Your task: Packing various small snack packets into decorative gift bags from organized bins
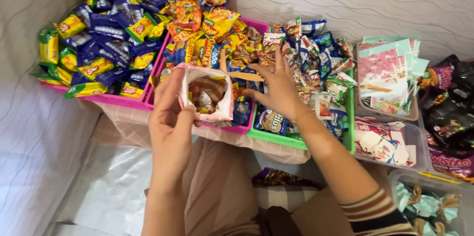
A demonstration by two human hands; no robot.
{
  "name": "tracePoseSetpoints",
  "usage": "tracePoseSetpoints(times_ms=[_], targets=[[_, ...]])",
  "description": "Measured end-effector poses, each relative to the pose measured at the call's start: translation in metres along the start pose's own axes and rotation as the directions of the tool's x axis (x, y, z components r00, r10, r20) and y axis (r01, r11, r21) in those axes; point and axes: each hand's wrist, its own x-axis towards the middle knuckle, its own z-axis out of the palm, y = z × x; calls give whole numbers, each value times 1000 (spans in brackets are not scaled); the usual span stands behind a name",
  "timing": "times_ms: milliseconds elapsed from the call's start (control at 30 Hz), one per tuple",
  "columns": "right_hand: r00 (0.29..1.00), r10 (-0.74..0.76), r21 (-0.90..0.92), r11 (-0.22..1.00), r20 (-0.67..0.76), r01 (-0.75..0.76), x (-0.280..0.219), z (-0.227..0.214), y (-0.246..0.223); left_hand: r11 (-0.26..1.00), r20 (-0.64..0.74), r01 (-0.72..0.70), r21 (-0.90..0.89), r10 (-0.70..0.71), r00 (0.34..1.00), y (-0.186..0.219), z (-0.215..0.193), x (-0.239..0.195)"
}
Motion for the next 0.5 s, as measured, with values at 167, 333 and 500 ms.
tracePoseSetpoints(times_ms=[167,333,500], targets=[[980,-62,-101,994,-190,43,9,46,56,1000,-6,11,23,-10,1000,1,-6,-1],[903,-49,34,997,-426,70,-10,16,77,999,-14,29,28,-29,999,-6,-4,-2],[799,-34,-99,995,-600,-32,-40,-8,123,999,5,31,22,-31,1000,-12,7,-5]])
